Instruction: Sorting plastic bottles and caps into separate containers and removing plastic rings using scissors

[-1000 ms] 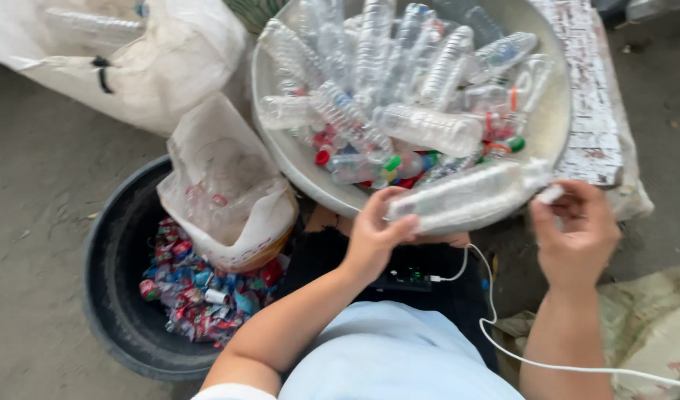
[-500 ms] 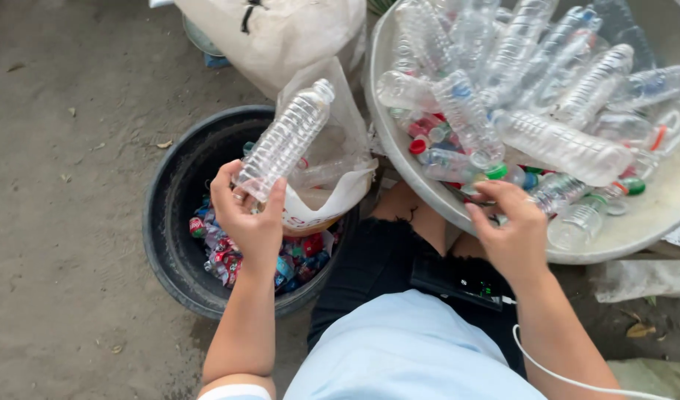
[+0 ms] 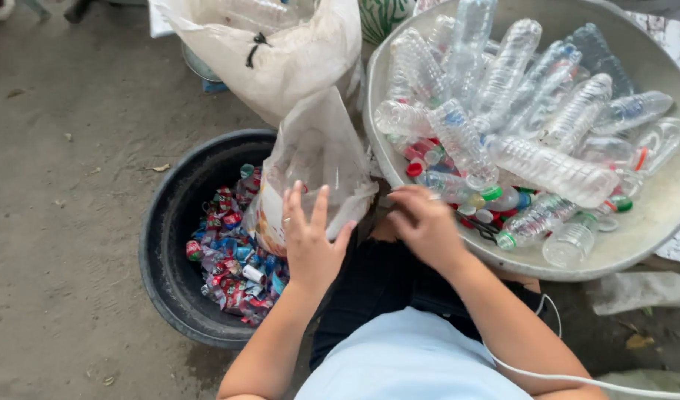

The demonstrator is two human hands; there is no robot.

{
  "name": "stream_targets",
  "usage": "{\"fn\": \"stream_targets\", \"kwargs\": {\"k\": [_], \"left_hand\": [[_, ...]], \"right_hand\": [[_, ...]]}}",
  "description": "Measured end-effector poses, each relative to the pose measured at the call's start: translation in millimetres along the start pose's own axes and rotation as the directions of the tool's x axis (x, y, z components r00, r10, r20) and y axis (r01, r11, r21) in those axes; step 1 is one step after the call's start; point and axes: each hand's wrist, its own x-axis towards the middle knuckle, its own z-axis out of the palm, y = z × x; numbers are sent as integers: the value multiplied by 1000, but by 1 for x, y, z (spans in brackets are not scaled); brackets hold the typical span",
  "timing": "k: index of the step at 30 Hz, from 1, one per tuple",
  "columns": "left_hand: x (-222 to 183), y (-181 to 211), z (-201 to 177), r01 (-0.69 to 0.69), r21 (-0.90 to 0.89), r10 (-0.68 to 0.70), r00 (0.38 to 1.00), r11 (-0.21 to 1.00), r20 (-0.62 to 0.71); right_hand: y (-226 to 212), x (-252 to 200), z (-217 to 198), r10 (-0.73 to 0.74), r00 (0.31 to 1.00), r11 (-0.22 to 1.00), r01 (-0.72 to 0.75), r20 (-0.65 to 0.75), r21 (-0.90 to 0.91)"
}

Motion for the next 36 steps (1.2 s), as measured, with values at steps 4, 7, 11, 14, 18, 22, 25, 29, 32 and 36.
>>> {"fn": "stream_targets", "kwargs": {"k": [4,7,11,14,18,22,25,29,32,36], "left_hand": [[-3,20,30,-5,-123,15,997,992,74],[13,47,64,-90,-269,109,992,959,56],[37,81,129,-177,-461,197,980,870,-4],[51,89,160,-117,-539,160,987,834,34],[60,80,175,-44,-587,79,996,809,34],[55,83,163,13,-619,27,998,785,55],[44,89,146,112,-708,-29,991,697,128],[40,92,141,172,-763,-9,977,623,212],[35,87,155,148,-713,-20,983,685,184],[23,91,178,107,-421,-57,990,901,131]], "right_hand": [[61,-29,-59,81,962,966,-141,-259,-219],[108,-41,-80,171,933,849,-303,-317,-433],[134,-43,-74,340,907,788,-420,-250,-451],[126,-39,-76,372,881,814,-461,-292,-353],[119,-51,-81,465,788,884,-435,-403,169],[123,-69,-99,492,729,862,-328,-476,388],[119,-80,-109,504,684,820,-187,-528,541],[127,-84,-109,478,663,841,-155,-576,519],[131,-82,-115,464,692,879,-284,-553,382],[124,-69,-119,502,686,861,-451,-527,233]]}}
